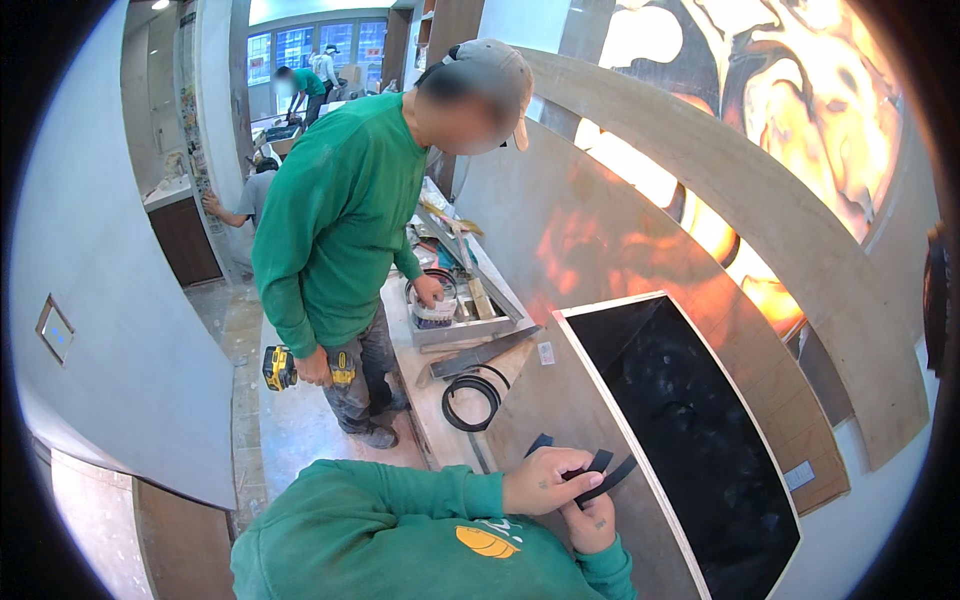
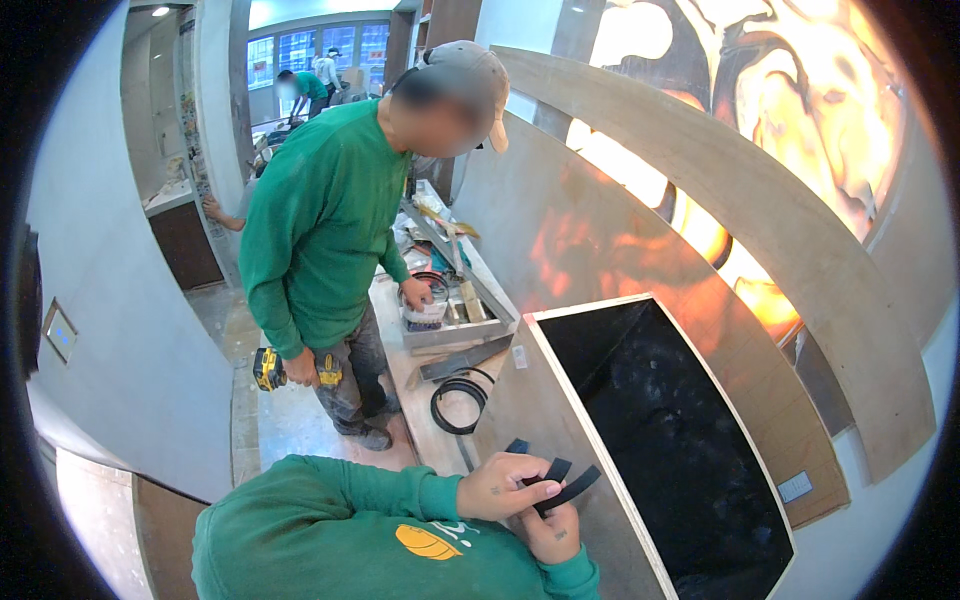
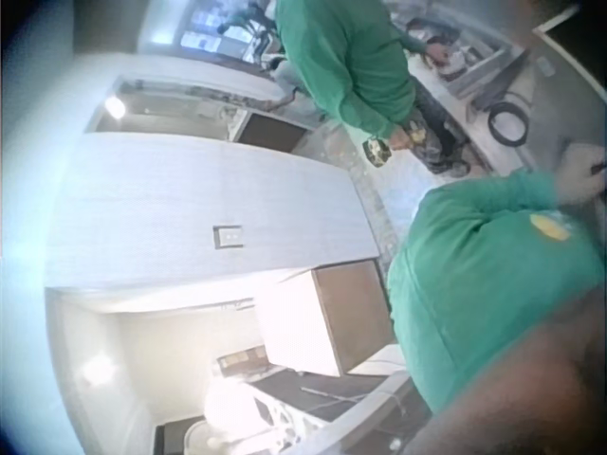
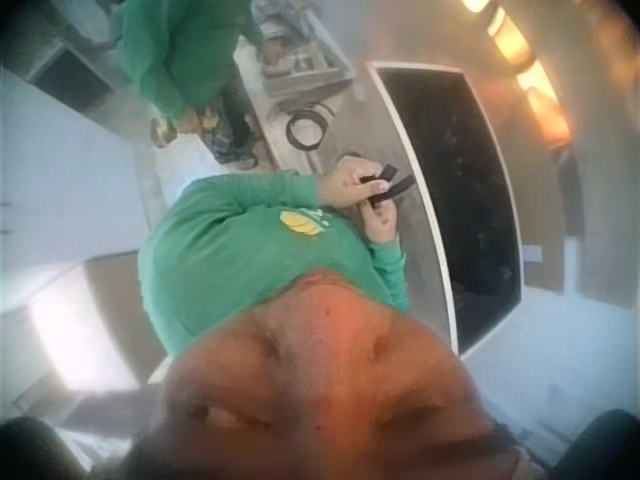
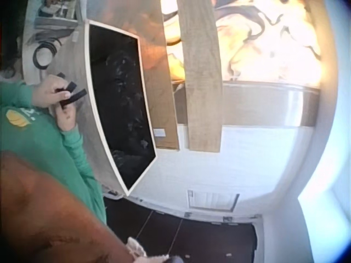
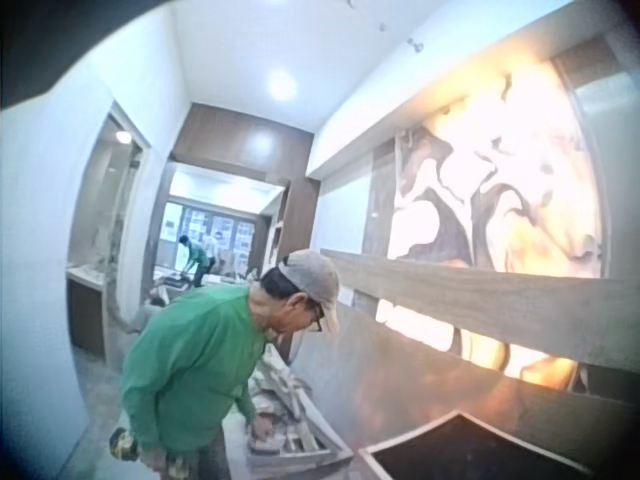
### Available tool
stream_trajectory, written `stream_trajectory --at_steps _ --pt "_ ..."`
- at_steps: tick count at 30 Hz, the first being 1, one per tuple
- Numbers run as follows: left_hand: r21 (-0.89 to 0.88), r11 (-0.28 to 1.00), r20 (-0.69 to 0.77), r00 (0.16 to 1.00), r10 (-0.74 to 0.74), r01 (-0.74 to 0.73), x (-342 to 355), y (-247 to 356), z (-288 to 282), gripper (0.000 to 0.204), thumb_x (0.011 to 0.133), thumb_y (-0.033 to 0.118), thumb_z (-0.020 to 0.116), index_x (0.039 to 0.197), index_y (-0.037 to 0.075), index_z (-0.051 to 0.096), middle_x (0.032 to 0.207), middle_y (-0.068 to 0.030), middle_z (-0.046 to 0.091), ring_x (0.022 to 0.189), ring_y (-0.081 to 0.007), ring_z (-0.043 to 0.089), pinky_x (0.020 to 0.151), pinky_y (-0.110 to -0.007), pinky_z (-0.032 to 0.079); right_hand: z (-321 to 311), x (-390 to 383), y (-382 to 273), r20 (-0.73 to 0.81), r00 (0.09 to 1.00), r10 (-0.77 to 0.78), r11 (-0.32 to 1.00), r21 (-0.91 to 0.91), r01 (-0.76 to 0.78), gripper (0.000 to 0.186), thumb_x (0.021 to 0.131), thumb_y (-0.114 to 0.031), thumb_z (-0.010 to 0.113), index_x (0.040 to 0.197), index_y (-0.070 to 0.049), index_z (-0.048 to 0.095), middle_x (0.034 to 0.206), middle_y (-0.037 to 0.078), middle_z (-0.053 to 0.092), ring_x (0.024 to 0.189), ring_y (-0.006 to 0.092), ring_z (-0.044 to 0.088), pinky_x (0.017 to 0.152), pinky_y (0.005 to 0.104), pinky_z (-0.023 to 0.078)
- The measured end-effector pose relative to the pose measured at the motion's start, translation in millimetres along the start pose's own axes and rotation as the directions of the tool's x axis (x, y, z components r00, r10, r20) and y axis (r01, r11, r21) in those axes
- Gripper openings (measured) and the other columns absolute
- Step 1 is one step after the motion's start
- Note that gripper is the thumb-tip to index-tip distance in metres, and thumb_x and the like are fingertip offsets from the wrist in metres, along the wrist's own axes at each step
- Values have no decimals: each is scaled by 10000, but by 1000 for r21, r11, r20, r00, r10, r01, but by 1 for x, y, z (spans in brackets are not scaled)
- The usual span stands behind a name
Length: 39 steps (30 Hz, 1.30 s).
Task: The person cuts a black flexible strip using red scissors and applies it to the edge of a wooden board. They measure the strip against the board's edge, trim it to size, and press it onto the surface.
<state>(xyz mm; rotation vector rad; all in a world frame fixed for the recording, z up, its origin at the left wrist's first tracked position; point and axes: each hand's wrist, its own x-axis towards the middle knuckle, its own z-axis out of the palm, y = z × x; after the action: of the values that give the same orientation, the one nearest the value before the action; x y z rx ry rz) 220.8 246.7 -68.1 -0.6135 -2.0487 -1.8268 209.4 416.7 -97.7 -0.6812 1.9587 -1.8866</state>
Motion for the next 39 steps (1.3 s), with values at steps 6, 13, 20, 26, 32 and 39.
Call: stream_trajectory --at_steps 6,13,20,26,32,39 --pt "-240 967 30 996 -80 85 10 4 -7 225 1026 242 535 1041 24 592 843 -80 662 752 -124 619 689 -282 504 2 -6 0 -179 983 -35 964 252 80 415 1005 -248 596 1296 44 553 1174 97 637 1122 198 583 966 350 465" --pt "-298 905 146 951 -273 305 45 21 -47 257 1057 281 473 1164 53 524 711 10 549 563 -63 526 534 -216 444 -44 -36 -80 -124 983 -133 842 509 178 589 1063 -453 343 1116 91 563 732 238 677 770 448 698 803 581 567" --pt "-16 994 226 969 -101 107 59 70 -78 278 957 179 534 1187 25 522 730 -97 590 669 -183 620 614 -333 487 -105 -67 -238 -113 768 -631 769 42 638 262 1085 -273 385 930 -64 415 560 43 426 384 143 414 354 255 366" --pt "90 950 337 907 252 -298 77 82 -58 415 905 73 519 1303 -32 471 840 -130 649 726 -319 658 681 -397 518 -117 -45 -253 -247 790 -562 825 -232 515 166 947 -170 629 928 -28 544 649 24 479 429 91 430 358 253 372" --pt "109 951 361 903 232 -288 88 79 -40 263 868 40 583 1106 -58 526 758 -220 633 738 -414 642 648 -472 499 -61 37 -197 -206 978 -29 961 -276 -29 358 889 -249 732 1120 11 645 743 9 580 536 62 475 462 221 361" --pt "205 960 236 961 143 -193 97 54 -23 200 916 141 619 855 14 477 624 -153 549 607 -363 597 552 -437 443 -60 63 -167 -179 968 -177 960 -248 130 242 862 -236 751 797 -43 619 619 -20 525 520 70 471 475 217 339"
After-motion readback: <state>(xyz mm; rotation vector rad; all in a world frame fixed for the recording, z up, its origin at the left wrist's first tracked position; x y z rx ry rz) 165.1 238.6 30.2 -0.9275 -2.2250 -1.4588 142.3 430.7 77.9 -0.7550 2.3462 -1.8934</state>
